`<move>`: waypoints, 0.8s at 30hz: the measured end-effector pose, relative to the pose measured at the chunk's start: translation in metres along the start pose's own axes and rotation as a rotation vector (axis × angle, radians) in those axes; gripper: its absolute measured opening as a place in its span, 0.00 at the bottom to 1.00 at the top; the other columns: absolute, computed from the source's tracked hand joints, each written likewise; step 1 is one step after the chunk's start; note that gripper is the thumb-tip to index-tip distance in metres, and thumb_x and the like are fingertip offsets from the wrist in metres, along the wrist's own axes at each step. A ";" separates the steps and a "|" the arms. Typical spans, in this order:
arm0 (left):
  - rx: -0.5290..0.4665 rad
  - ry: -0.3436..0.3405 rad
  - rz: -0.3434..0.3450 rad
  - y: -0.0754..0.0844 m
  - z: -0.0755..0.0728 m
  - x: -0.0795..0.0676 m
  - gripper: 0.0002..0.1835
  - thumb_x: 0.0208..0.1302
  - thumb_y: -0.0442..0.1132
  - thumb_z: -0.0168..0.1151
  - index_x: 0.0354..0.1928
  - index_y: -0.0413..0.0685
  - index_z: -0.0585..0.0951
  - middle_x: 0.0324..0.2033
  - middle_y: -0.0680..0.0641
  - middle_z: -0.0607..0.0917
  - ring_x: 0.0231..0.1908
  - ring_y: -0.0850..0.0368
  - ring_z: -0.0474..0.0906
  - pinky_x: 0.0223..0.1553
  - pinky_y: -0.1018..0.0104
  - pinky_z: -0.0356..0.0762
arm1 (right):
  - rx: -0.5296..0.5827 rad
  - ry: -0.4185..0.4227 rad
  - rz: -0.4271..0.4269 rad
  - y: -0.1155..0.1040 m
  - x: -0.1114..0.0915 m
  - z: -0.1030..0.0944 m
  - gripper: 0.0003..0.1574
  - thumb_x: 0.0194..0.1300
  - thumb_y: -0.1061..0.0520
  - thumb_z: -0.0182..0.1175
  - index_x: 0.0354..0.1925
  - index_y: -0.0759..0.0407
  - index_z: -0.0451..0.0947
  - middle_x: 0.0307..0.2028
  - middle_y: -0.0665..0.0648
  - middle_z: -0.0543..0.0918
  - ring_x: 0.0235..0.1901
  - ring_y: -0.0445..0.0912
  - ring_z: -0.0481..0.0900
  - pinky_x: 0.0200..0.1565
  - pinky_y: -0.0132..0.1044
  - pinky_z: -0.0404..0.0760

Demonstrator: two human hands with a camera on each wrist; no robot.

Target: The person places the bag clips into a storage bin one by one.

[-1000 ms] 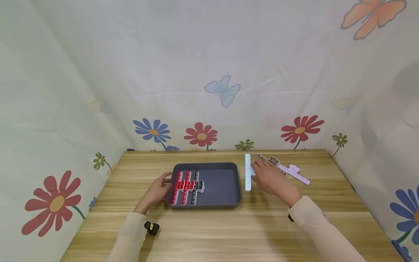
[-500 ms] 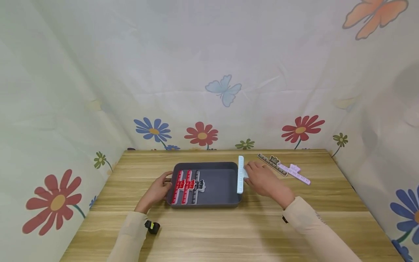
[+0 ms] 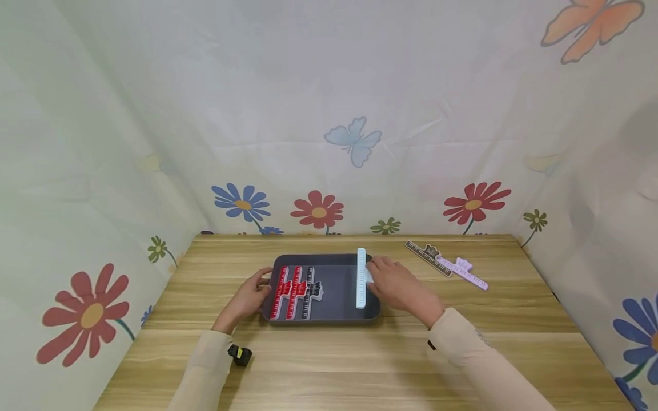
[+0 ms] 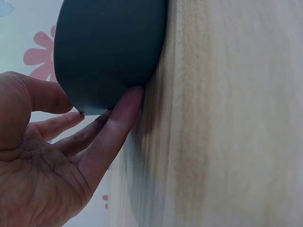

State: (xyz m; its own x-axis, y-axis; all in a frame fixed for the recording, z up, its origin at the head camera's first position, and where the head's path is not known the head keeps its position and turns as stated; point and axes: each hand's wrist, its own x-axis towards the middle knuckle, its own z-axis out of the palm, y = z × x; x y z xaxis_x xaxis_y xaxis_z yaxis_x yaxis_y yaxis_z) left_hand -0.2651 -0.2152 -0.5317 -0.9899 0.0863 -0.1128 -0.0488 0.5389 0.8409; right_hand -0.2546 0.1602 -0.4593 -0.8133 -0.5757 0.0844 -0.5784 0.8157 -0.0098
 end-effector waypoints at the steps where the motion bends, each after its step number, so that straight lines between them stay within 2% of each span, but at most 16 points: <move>1: 0.004 -0.001 0.001 0.000 0.000 0.000 0.29 0.72 0.34 0.50 0.73 0.48 0.62 0.62 0.31 0.75 0.58 0.38 0.77 0.30 0.60 0.84 | -0.004 -0.003 -0.003 -0.002 0.002 0.001 0.32 0.72 0.48 0.55 0.65 0.68 0.68 0.61 0.66 0.73 0.63 0.59 0.71 0.60 0.55 0.75; 15: -0.009 -0.005 -0.018 0.002 0.000 -0.003 0.29 0.73 0.34 0.49 0.74 0.48 0.61 0.62 0.32 0.75 0.57 0.39 0.78 0.28 0.60 0.83 | 0.000 -0.016 -0.036 -0.026 0.024 0.014 0.30 0.72 0.47 0.55 0.62 0.65 0.70 0.54 0.61 0.76 0.56 0.55 0.75 0.54 0.54 0.78; 21: -0.016 -0.001 -0.017 0.002 0.000 -0.002 0.29 0.73 0.35 0.49 0.74 0.49 0.61 0.62 0.32 0.75 0.57 0.39 0.78 0.28 0.60 0.84 | -0.006 -0.043 -0.035 -0.036 0.033 0.025 0.30 0.72 0.46 0.55 0.62 0.64 0.70 0.57 0.63 0.75 0.57 0.56 0.74 0.53 0.56 0.78; 24: -0.022 -0.001 -0.022 0.002 0.000 -0.001 0.29 0.73 0.35 0.49 0.74 0.50 0.61 0.62 0.32 0.75 0.56 0.39 0.78 0.27 0.61 0.84 | 0.007 -0.065 -0.025 -0.042 0.037 0.032 0.30 0.72 0.46 0.54 0.63 0.63 0.69 0.60 0.63 0.74 0.60 0.57 0.73 0.55 0.57 0.77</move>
State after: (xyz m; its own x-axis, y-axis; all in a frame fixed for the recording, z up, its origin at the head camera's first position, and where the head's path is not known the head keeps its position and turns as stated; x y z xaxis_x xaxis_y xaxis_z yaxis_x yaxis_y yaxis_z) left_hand -0.2638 -0.2142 -0.5302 -0.9884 0.0754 -0.1319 -0.0736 0.5218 0.8499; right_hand -0.2626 0.1031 -0.4873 -0.8007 -0.5987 0.0200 -0.5990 0.8006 -0.0153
